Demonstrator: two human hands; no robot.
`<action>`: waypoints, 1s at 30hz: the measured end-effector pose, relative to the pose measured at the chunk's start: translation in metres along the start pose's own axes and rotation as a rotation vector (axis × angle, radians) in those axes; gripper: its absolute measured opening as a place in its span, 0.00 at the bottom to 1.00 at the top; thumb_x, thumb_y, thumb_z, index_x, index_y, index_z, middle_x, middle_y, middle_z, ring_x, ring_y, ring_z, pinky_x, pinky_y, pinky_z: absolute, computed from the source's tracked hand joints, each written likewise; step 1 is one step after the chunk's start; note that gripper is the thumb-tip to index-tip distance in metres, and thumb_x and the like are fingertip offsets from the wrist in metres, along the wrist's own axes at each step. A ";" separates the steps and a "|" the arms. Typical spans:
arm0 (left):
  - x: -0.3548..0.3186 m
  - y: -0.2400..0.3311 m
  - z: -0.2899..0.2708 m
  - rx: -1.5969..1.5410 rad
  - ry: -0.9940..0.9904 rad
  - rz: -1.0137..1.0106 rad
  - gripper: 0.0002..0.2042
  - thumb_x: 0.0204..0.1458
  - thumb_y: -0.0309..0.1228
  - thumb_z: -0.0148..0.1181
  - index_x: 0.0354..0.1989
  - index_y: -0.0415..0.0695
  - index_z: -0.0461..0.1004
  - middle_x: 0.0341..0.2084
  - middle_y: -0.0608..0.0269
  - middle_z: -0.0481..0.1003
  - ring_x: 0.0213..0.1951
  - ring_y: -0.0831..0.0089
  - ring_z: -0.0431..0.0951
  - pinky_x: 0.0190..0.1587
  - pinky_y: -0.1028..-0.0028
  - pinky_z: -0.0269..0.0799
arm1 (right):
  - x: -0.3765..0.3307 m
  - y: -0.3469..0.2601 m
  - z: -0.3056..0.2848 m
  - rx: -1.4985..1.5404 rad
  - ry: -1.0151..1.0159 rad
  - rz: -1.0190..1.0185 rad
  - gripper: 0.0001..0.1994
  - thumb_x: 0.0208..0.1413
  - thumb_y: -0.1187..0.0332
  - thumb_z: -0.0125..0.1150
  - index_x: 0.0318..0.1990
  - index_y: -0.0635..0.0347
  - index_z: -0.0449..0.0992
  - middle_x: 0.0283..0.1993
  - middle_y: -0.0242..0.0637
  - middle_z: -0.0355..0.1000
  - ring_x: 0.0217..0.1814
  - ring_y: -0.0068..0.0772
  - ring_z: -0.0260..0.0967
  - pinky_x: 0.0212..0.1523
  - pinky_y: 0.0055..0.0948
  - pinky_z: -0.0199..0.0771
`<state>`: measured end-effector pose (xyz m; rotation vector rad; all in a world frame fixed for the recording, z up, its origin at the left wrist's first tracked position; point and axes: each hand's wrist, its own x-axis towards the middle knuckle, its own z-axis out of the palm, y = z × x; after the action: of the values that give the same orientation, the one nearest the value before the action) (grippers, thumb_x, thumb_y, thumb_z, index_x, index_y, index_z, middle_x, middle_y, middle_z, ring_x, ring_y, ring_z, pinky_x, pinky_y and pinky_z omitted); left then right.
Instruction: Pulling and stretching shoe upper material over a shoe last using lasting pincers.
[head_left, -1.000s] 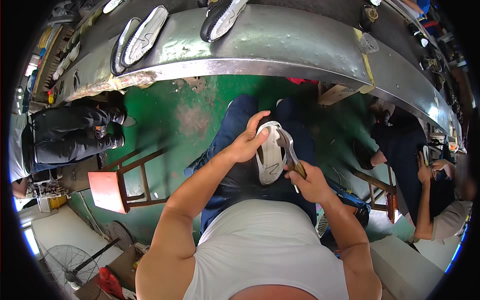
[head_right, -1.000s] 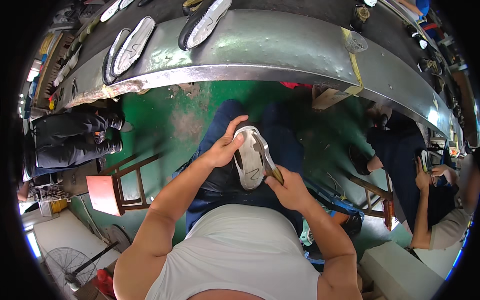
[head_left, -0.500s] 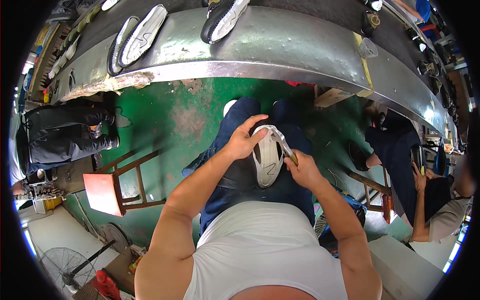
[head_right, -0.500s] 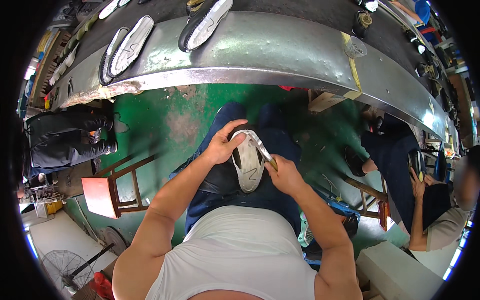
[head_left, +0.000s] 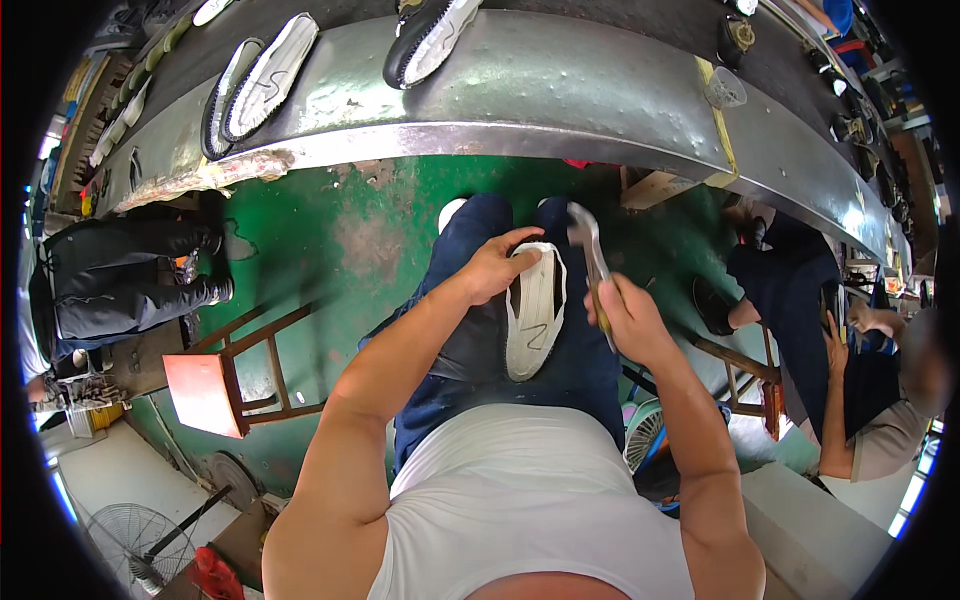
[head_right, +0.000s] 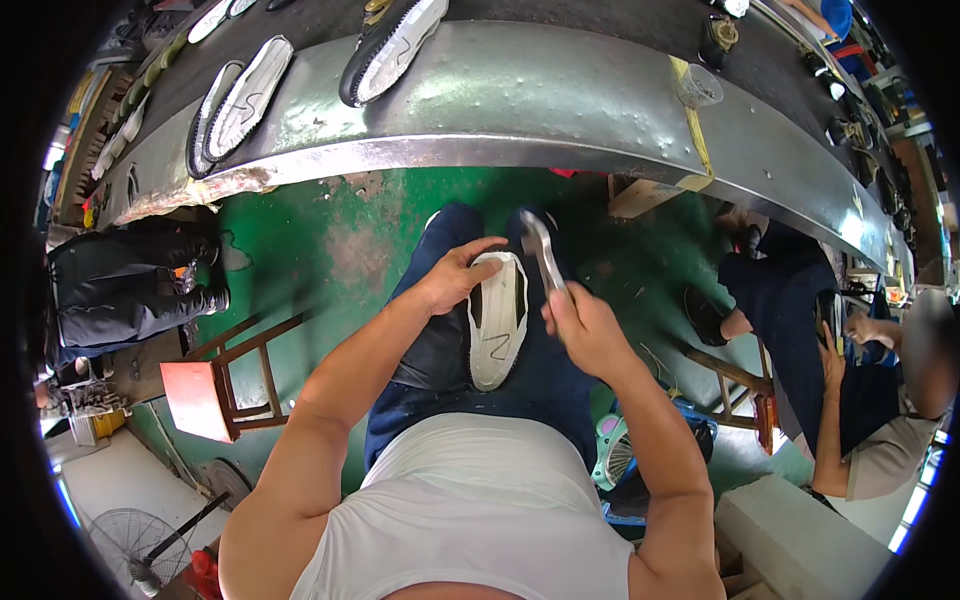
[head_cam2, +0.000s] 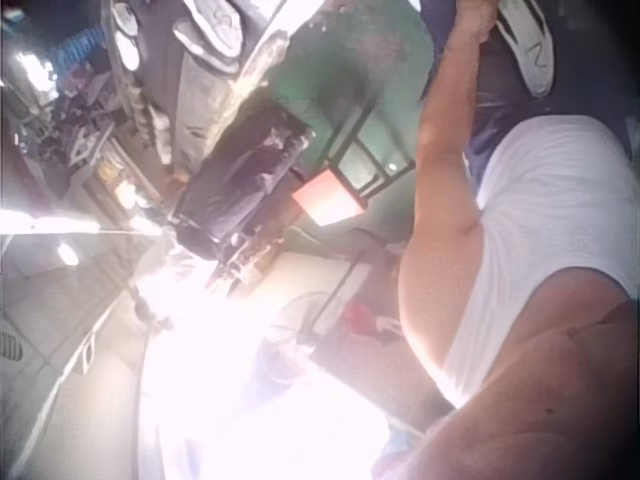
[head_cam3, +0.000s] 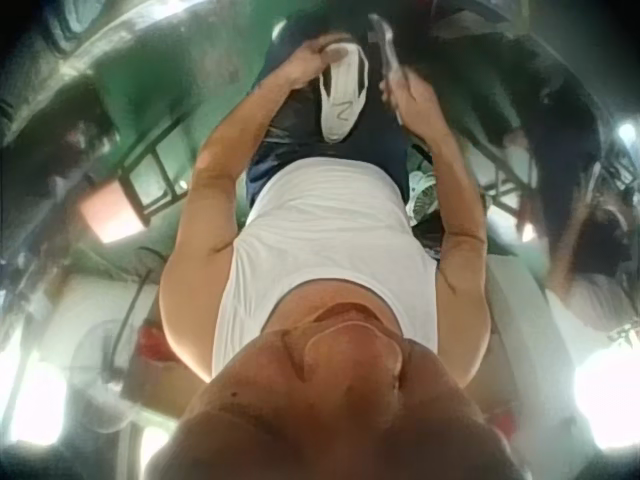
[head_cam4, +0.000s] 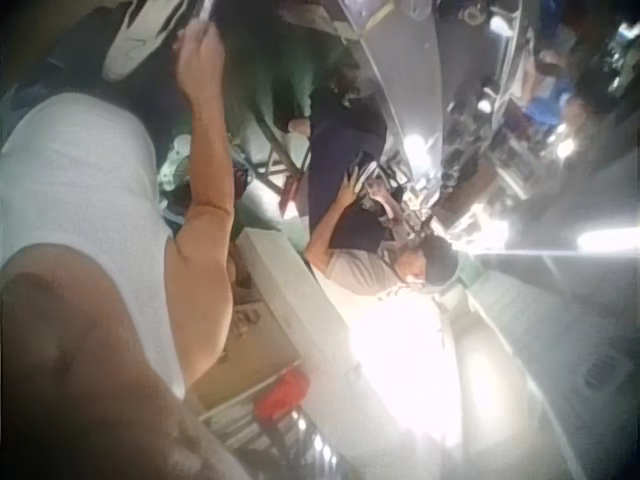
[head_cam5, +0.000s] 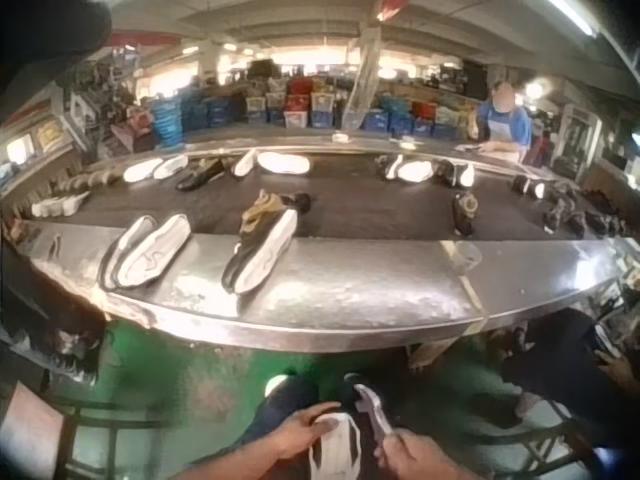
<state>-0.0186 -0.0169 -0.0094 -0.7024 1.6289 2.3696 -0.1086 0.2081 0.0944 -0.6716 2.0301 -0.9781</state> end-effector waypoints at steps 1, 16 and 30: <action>-0.001 0.000 0.000 -0.066 -0.060 -0.025 0.24 0.59 0.27 0.59 0.65 0.44 0.65 0.48 0.60 0.76 0.48 0.73 0.76 0.51 0.72 0.74 | 0.009 0.001 0.010 0.048 0.175 -0.114 0.16 0.66 0.60 0.49 0.35 0.66 0.73 0.25 0.41 0.75 0.28 0.39 0.75 0.33 0.36 0.73; 0.016 -0.004 -0.005 0.079 -0.130 -0.186 0.33 0.53 0.26 0.64 0.68 0.52 0.62 0.53 0.62 0.73 0.49 0.74 0.74 0.40 0.72 0.74 | 0.022 0.085 0.089 0.553 0.264 -0.188 0.20 0.73 0.54 0.38 0.45 0.64 0.69 0.34 0.36 0.73 0.31 0.27 0.71 0.31 0.25 0.70; -0.052 -0.016 0.040 0.680 0.297 -0.226 0.18 0.55 0.34 0.61 0.50 0.35 0.77 0.41 0.53 0.81 0.42 0.65 0.81 0.47 0.68 0.75 | -0.080 0.051 0.028 0.072 0.057 0.051 0.18 0.65 0.58 0.52 0.49 0.68 0.69 0.34 0.44 0.73 0.36 0.43 0.74 0.38 0.35 0.73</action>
<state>0.0220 0.0315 0.0135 -1.0358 2.1549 1.4544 -0.0471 0.2833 0.0742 -0.5559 2.0410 -1.0463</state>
